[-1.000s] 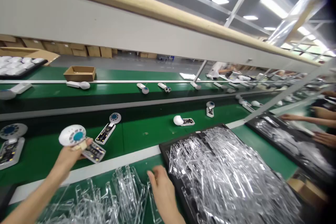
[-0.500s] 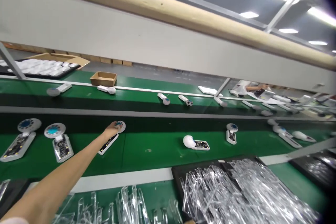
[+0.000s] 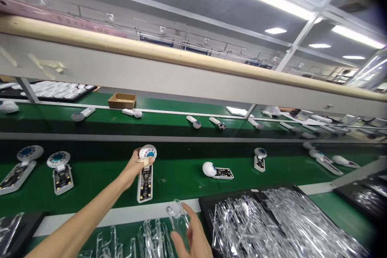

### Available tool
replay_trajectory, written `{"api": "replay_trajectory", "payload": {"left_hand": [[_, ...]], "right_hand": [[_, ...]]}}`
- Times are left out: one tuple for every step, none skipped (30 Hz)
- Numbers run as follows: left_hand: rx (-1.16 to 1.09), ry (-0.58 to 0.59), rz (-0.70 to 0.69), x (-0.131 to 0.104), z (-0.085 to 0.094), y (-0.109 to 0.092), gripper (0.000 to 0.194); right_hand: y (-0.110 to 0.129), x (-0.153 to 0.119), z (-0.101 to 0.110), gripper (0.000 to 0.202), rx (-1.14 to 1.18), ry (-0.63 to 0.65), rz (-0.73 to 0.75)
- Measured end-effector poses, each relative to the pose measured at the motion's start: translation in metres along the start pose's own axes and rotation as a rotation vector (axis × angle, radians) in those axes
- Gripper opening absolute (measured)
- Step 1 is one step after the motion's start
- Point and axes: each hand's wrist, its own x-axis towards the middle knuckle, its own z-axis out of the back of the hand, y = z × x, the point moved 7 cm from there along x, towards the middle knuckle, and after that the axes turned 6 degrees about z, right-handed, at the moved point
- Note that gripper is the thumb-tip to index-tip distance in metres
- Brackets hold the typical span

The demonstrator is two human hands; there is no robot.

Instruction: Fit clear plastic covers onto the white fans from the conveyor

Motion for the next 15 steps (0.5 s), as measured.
{"api": "replay_trajectory", "payload": {"left_hand": [[-0.121, 0.058, 0.009, -0.015, -0.008, -0.003, 0.074], [-0.258, 0.117, 0.027, -0.03, -0.017, -0.006, 0.075], [-0.391, 0.169, 0.049, -0.043, -0.025, -0.008, 0.076], [-0.503, 0.209, 0.074, -0.056, -0.033, -0.009, 0.076], [-0.576, 0.236, 0.093, -0.067, -0.039, -0.01, 0.074], [-0.603, 0.25, 0.101, -0.076, -0.044, -0.011, 0.072], [-0.606, 0.253, 0.106, -0.083, -0.047, -0.012, 0.069], [-0.595, 0.245, 0.107, -0.089, -0.049, -0.013, 0.068], [-0.577, 0.229, 0.104, -0.094, -0.049, -0.015, 0.068], [-0.558, 0.209, 0.092, -0.097, -0.048, -0.017, 0.068], [-0.542, 0.183, 0.078, -0.099, -0.046, -0.019, 0.069], [-0.537, 0.157, 0.065, -0.1, -0.044, -0.022, 0.068], [-0.544, 0.136, 0.053, -0.102, -0.041, -0.025, 0.066], [-0.557, 0.12, 0.042, -0.103, -0.039, -0.028, 0.064], [-0.568, 0.103, 0.035, -0.105, -0.038, -0.03, 0.062]], "right_hand": [[0.015, 0.005, -0.005, 0.043, -0.039, 0.009, 0.046], [0.028, 0.01, -0.009, 0.043, -0.074, 0.012, 0.091], [0.04, 0.013, -0.012, 0.044, -0.101, 0.007, 0.133], [0.049, 0.016, -0.014, 0.045, -0.122, -0.002, 0.168], [0.056, 0.017, -0.016, 0.046, -0.139, -0.012, 0.197], [0.061, 0.018, -0.017, 0.046, -0.155, -0.018, 0.217], [0.064, 0.017, -0.018, 0.047, -0.168, -0.019, 0.231], [0.065, 0.017, -0.02, 0.048, -0.178, -0.019, 0.239], [0.066, 0.015, -0.02, 0.049, -0.182, -0.022, 0.245], [0.067, 0.014, -0.02, 0.049, -0.186, -0.03, 0.248], [0.067, 0.013, -0.02, 0.049, -0.192, -0.043, 0.252], [0.068, 0.011, -0.019, 0.049, -0.202, -0.054, 0.256], [0.069, 0.01, -0.019, 0.05, -0.213, -0.057, 0.264], [0.069, 0.008, -0.019, 0.05, -0.217, -0.051, 0.266], [0.069, 0.007, -0.019, 0.051, -0.209, -0.034, 0.258]]}}
